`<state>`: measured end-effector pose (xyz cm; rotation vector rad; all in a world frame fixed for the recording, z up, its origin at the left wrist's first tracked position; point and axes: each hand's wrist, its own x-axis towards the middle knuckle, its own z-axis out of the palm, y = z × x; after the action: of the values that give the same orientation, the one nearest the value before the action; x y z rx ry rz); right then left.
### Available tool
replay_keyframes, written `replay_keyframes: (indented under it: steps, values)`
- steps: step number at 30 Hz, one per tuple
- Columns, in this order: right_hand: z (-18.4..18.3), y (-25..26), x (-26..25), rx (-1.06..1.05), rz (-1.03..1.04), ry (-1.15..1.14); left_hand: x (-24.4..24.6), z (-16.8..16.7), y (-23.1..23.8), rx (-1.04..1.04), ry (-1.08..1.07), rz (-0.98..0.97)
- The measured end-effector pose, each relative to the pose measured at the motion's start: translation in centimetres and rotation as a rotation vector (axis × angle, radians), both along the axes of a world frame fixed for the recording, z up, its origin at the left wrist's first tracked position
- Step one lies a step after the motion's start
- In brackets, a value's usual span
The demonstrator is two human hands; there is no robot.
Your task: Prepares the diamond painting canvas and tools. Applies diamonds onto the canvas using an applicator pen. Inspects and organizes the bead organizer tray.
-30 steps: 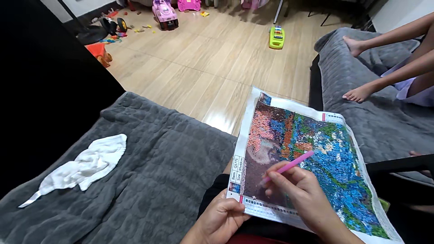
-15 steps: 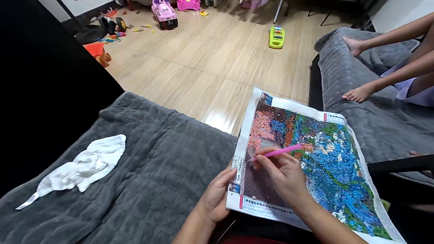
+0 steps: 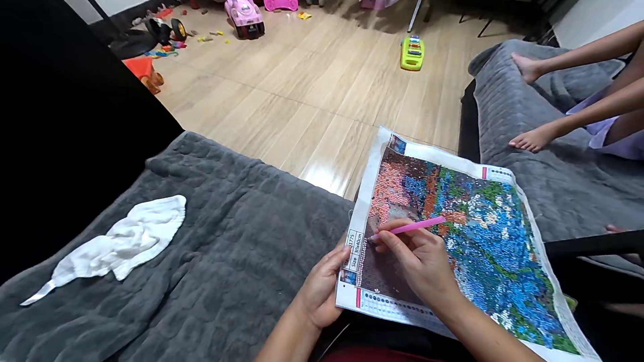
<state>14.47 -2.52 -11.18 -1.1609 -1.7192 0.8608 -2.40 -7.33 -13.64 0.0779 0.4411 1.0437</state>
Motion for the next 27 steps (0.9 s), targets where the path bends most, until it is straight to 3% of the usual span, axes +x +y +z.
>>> replay_keyframes:
  steps: [8,14,20,27]
  values:
    - [0.1,-0.1,-0.1,-0.010,0.009,0.000,0.0,0.2,0.0,0.000,0.016,0.005]
    - [-0.8,0.1,-0.1,0.186,0.058,-0.119,0.1,0.3,-0.1,-0.021,0.044,0.020]
    - [1.2,-0.5,1.1,-0.137,-0.015,0.161,0.1,0.0,-0.5,-0.027,0.056,0.019]
    - [0.7,-3.4,4.4,-0.182,-0.055,0.181,0.6,0.1,-2.6,-0.122,0.062,0.003]
